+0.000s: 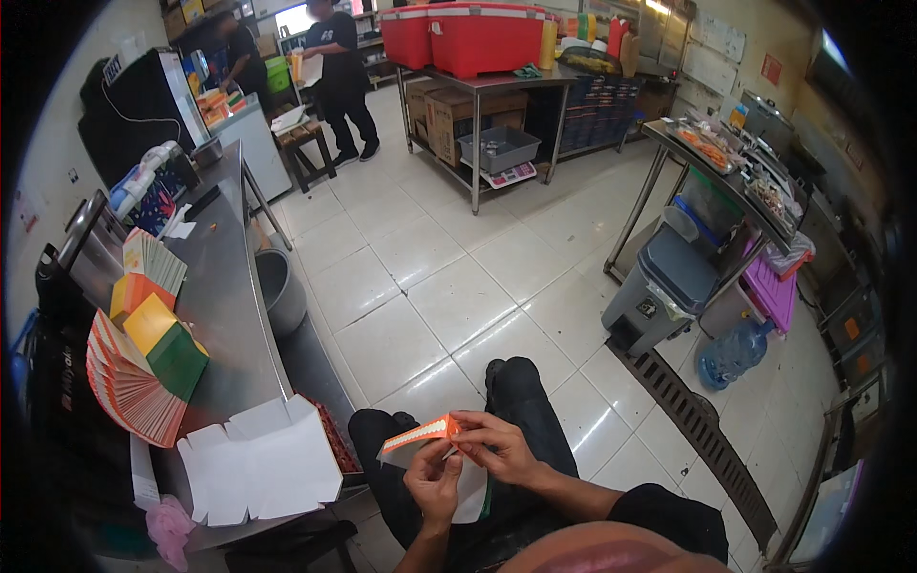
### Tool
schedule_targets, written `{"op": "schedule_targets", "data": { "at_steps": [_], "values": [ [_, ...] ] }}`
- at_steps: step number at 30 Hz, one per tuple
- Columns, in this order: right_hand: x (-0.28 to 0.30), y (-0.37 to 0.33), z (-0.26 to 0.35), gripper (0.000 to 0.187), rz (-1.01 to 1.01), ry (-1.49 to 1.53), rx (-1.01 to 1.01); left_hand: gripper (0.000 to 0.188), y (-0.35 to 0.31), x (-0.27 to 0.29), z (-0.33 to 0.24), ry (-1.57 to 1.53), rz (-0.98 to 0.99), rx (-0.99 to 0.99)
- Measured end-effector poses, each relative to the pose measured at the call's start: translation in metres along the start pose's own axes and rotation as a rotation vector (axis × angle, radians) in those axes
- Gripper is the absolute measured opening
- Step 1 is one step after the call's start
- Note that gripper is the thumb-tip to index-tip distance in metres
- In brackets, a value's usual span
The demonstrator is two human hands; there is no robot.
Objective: The person picks up a cardboard food container, folds the side flaps inward by hand to assemble the box, and then repeats the process with additional containers.
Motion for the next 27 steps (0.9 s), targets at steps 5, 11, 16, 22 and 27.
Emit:
{"op": "schedule_targets", "data": {
  "at_steps": [5,11,16,22,27],
  "values": [
    [-0.005,-0.004,-0.005,0.03,-0.09,0.171,-0.074,0.027,0.006,-0.002,-0.004,-0.109,0.023,-0.034],
    [-0.012,-0.013,-0.014,0.032,0.236,-0.047,-0.295,0.028,0.006,0.006,0.009,0.031,0.003,-0.039],
    [-0.005,-0.006,-0.019,0.026,0.181,-0.264,-0.156,0.036,0.012,-0.003,-0.044,0.997,-0.191,-0.576],
    [0.001,-0.008,-0.029,0.025,0.299,-0.367,-0.12,0.008,0.024,0.006,-0.031,1.091,0.169,-0.479],
    [0.015,-0.02,-0.054,0.021,0.558,-0.746,-0.321,0.009,0.021,0.019,-0.02,0.99,0.086,-0.373]
  ]
}}
Point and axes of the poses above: each hand's wrist, its own y-axis towards the middle knuckle, its own x-axis out of the back of the hand, z = x × y, the point moved 5 cm from there along y, towards the middle knuckle, and after that the axes turned 6 degrees about z, right-handed, at the moved point
